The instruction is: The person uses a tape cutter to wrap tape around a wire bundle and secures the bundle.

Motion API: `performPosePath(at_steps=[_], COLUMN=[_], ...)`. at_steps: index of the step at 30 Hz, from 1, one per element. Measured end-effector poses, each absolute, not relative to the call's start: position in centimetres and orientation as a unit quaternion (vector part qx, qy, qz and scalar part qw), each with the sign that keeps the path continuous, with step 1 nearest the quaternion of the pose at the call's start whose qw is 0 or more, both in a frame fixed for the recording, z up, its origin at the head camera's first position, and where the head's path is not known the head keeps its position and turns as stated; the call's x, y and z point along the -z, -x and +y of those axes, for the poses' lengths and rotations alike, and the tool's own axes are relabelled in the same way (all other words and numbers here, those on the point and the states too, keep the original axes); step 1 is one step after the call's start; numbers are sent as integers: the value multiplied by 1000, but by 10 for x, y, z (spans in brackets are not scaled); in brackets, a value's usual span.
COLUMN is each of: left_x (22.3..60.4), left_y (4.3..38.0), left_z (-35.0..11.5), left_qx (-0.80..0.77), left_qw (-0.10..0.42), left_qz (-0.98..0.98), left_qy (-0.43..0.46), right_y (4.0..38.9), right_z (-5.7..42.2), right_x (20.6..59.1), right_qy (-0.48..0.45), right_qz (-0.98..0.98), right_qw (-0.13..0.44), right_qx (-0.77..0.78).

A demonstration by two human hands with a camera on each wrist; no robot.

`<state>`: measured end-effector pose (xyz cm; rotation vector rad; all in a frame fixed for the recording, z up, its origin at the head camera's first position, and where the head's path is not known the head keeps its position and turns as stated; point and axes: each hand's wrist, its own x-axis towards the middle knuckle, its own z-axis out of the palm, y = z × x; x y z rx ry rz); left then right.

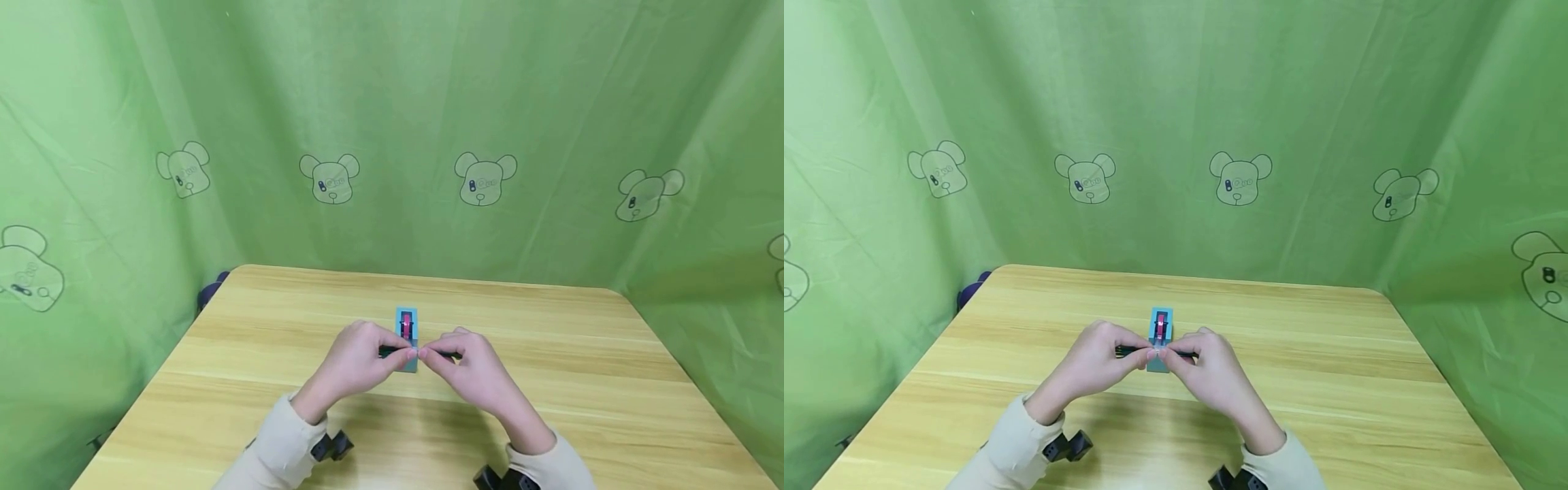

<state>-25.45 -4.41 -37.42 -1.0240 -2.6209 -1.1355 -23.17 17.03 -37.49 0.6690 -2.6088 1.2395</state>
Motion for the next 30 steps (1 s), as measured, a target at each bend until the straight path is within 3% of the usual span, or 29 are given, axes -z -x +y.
performPosePath(at_steps=[10, 30], left_x=[368, 358], left_y=[248, 243], left_z=[-46, -51], left_qx=[361, 307], left_qw=[117, 216], left_qz=[-842, -818], left_qy=[384, 435], right_y=[224, 217], right_z=[168, 166], right_x=[369, 360], right_qy=[-208, -281], right_qz=[-881, -860], right_qw=[106, 192], right_qx=[-412, -380])
